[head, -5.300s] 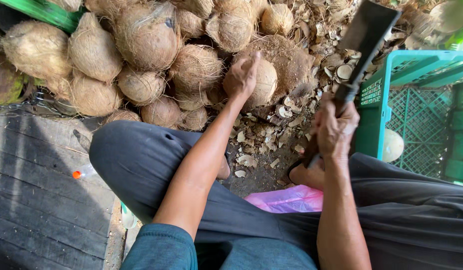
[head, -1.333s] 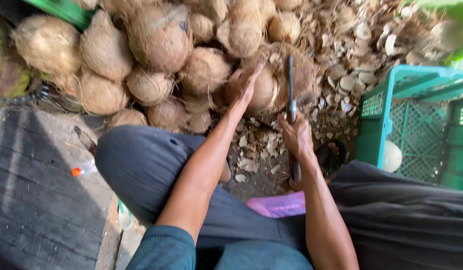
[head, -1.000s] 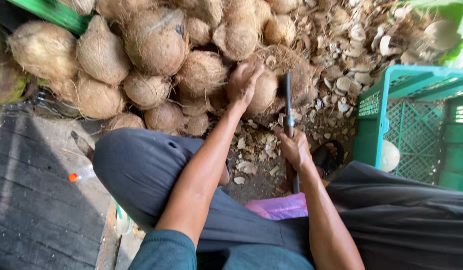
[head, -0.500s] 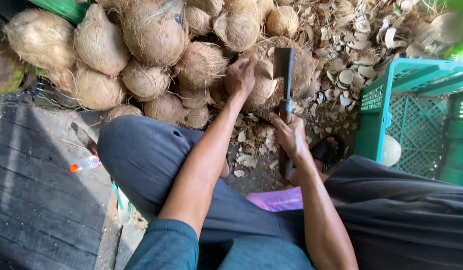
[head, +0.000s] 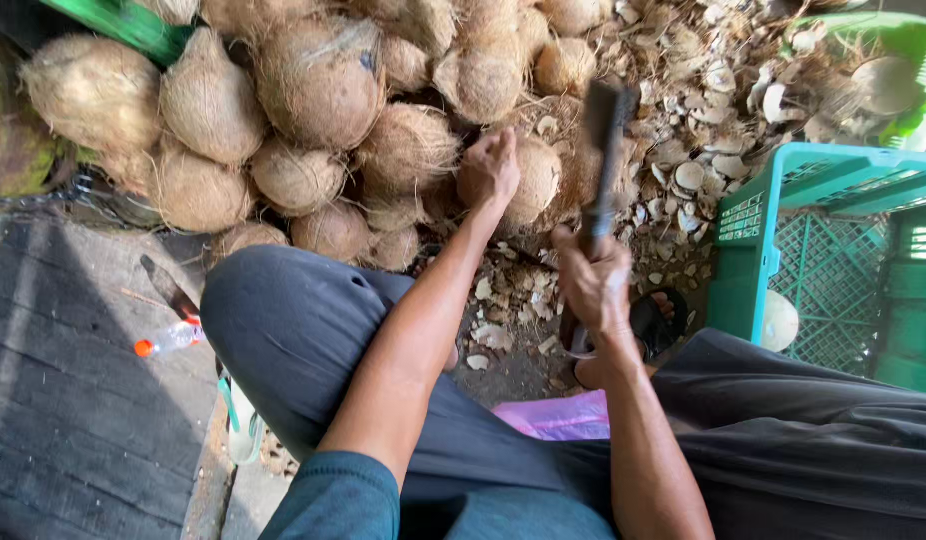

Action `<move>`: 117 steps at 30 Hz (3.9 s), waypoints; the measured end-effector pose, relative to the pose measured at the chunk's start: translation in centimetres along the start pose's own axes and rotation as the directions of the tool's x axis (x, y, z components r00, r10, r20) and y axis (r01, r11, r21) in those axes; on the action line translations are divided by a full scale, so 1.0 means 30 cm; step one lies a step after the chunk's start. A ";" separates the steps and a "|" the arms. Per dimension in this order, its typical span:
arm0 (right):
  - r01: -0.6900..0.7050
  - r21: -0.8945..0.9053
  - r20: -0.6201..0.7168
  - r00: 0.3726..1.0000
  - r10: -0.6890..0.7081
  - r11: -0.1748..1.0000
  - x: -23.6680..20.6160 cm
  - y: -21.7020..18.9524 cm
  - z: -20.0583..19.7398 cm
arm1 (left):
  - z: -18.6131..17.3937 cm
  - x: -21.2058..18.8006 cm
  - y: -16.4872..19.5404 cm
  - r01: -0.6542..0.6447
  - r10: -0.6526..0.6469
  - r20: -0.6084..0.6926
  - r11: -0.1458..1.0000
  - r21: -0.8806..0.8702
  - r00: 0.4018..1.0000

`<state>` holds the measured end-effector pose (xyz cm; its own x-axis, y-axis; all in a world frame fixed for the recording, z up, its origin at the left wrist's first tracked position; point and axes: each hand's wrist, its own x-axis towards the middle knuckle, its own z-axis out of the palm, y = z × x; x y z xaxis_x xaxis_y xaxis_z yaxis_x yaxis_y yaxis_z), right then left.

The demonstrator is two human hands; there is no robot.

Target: The person sits on the ground beside a large pile of husked and unhusked coconuts and uses a machete to chop and strip the fibrous outer husk off coconuts one at a time, working each coconut against the blade and setting the peeled coconut aside.

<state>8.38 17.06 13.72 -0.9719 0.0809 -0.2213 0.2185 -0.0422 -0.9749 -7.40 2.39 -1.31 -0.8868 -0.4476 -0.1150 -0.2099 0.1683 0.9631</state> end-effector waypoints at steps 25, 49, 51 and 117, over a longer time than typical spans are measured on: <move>-0.310 -0.627 -0.136 0.947 0.291 0.715 0.061 0.265 -0.072 | -0.056 -0.044 -0.011 -0.036 0.033 0.048 0.996 0.075 0.998; 0.219 0.294 -0.008 0.974 -0.226 0.930 0.008 0.006 -0.055 | -0.029 0.012 0.018 -0.057 0.048 0.097 0.993 0.100 0.994; 0.409 0.263 -0.189 0.910 -0.369 0.874 0.010 -0.036 -0.046 | -0.006 0.023 0.018 -0.277 0.277 0.014 0.960 0.028 0.961; 0.007 0.088 -0.084 0.996 0.001 0.996 -0.007 0.036 -0.035 | 0.004 0.005 -0.010 -0.264 0.239 -0.186 0.957 -0.121 0.953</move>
<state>8.92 18.05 12.68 -0.9608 0.1644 -0.2233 0.2035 -0.1290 -0.9705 -7.51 2.37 -1.65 -0.8188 -0.5497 0.1656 0.0827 0.1726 0.9815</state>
